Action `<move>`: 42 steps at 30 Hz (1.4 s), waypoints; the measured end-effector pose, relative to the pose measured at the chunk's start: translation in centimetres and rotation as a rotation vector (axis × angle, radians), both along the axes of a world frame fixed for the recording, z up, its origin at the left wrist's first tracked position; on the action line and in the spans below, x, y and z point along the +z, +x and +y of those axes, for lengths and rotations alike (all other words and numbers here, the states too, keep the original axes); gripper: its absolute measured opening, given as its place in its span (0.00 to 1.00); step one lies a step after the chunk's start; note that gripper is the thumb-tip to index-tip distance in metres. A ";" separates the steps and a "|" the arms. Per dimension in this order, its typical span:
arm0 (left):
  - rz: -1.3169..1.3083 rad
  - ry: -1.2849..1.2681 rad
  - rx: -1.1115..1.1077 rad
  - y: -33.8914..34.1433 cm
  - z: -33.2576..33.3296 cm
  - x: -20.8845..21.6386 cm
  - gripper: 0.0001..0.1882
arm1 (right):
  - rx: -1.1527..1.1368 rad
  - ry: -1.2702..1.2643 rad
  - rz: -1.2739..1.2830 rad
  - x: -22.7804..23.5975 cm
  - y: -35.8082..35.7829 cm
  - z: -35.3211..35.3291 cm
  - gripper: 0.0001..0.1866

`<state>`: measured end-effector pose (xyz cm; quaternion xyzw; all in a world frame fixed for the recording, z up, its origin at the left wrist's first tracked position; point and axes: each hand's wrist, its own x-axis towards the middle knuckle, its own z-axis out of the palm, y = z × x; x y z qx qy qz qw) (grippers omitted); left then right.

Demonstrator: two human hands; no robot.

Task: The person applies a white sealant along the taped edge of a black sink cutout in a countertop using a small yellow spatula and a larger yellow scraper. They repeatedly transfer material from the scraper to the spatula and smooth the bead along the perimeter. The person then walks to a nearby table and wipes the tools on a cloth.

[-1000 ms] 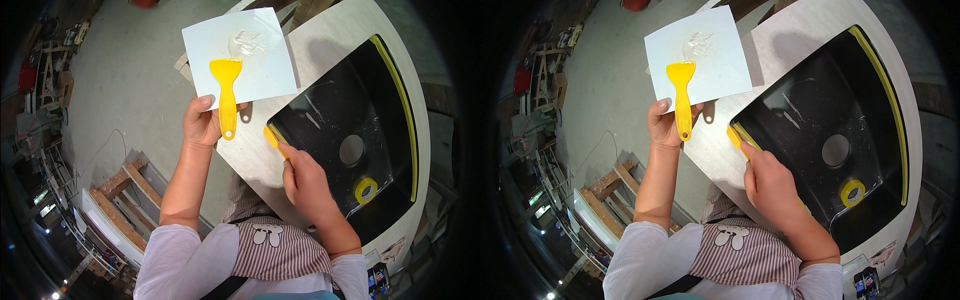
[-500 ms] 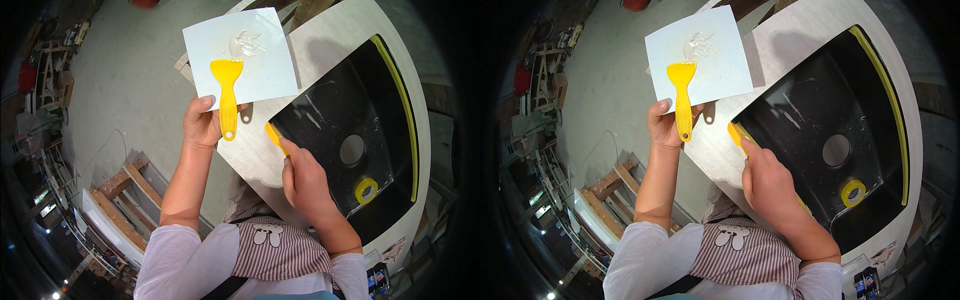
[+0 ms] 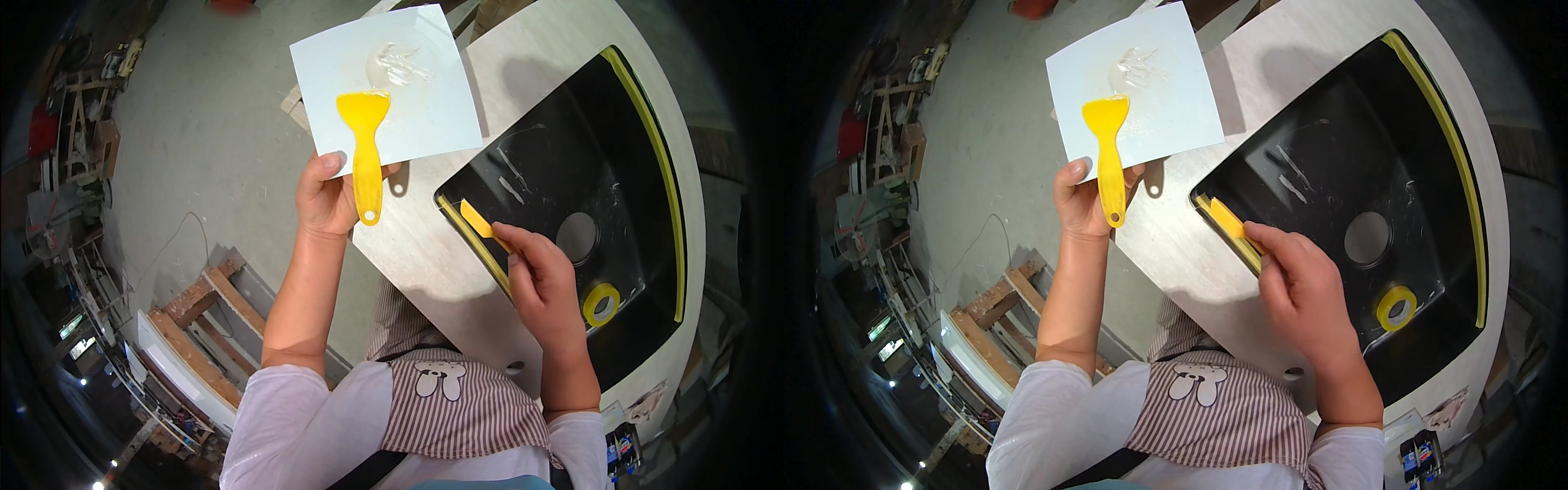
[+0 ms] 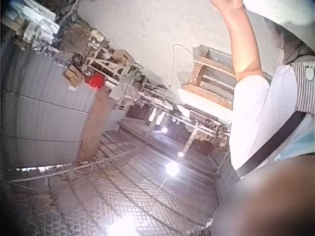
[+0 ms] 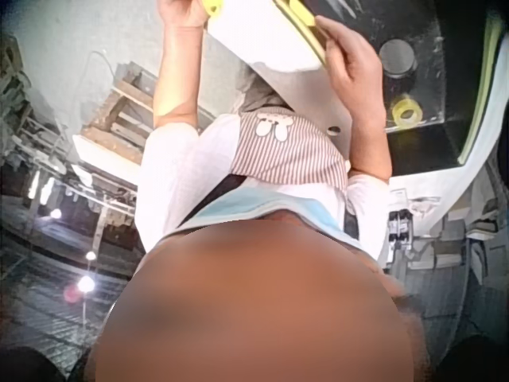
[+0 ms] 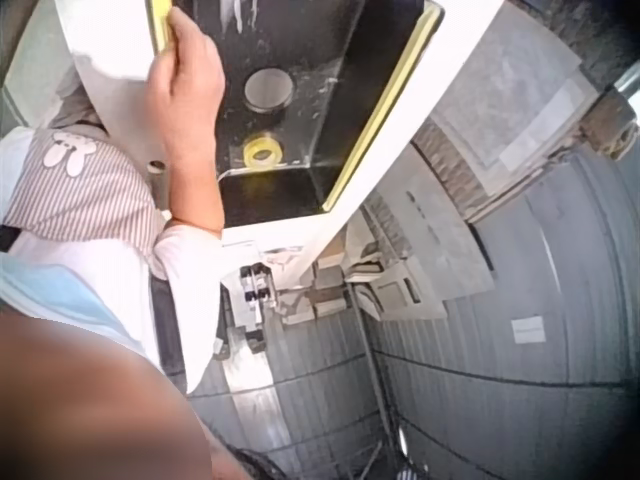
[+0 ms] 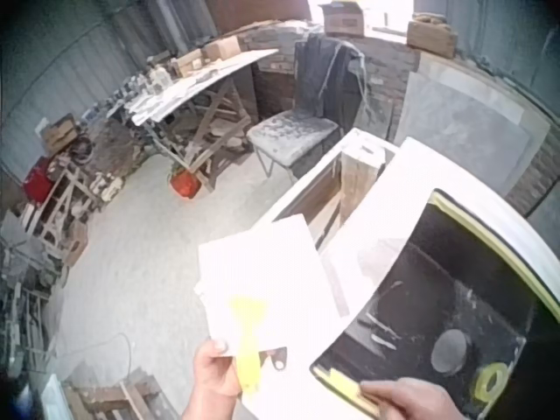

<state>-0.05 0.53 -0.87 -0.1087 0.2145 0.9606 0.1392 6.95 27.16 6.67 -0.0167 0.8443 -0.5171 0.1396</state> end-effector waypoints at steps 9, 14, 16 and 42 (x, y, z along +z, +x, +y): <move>-0.032 0.030 0.010 -0.2 0.1 0.1 0.36 | 0.079 -0.068 -0.131 -2.3 1.0 0.2 0.15; -0.028 0.042 -0.002 -0.2 -0.1 -0.1 0.36 | 0.098 -0.008 -0.157 -2.2 1.0 0.1 0.14; -0.025 0.026 0.011 -0.1 -0.2 -0.1 0.36 | 0.121 0.006 -0.169 -1.9 0.8 0.6 0.14; -0.056 -0.060 0.004 -0.3 0.4 0.9 0.39 | -0.127 -0.209 -0.061 0.1 -0.2 2.3 0.17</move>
